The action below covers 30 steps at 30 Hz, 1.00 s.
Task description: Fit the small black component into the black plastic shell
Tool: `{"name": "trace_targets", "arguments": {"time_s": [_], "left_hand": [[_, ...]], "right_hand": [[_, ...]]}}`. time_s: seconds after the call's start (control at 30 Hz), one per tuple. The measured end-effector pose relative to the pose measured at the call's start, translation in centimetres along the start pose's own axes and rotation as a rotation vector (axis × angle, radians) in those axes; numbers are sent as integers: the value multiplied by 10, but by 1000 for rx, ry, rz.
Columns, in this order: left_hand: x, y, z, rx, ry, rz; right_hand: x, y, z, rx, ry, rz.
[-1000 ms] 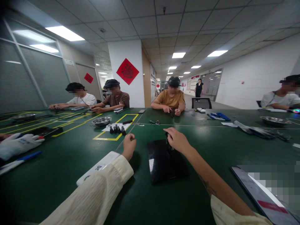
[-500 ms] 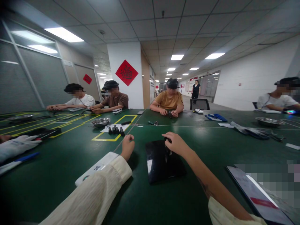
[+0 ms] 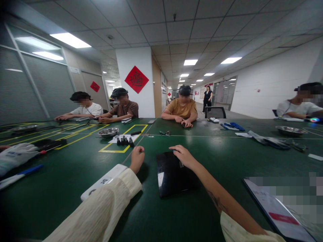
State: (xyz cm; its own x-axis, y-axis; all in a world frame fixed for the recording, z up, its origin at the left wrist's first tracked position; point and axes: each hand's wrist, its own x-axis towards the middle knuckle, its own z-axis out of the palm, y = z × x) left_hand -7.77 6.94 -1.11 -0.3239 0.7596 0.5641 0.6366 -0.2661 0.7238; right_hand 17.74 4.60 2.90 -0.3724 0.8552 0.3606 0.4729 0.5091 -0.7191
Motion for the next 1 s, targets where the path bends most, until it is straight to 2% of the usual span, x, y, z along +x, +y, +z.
{"name": "trace_targets", "arguments": {"time_s": [0.13, 0.33, 0.6, 0.77, 1.0], "left_hand": [[-1, -1, 1, -5, -29, 15], [-3, 4, 0, 8, -79, 99], [-2, 9, -3, 6, -62, 106], [-3, 13, -5, -18, -30, 166], [-4, 17, -7, 5, -40, 191]], "right_hand": [[1, 4, 2, 115, 28, 41], [1, 6, 7, 111, 122, -33], [-3, 10, 13, 377, 200, 128], [-4, 8, 16, 477, 244, 203], [-3, 12, 16, 538, 287, 130]]}}
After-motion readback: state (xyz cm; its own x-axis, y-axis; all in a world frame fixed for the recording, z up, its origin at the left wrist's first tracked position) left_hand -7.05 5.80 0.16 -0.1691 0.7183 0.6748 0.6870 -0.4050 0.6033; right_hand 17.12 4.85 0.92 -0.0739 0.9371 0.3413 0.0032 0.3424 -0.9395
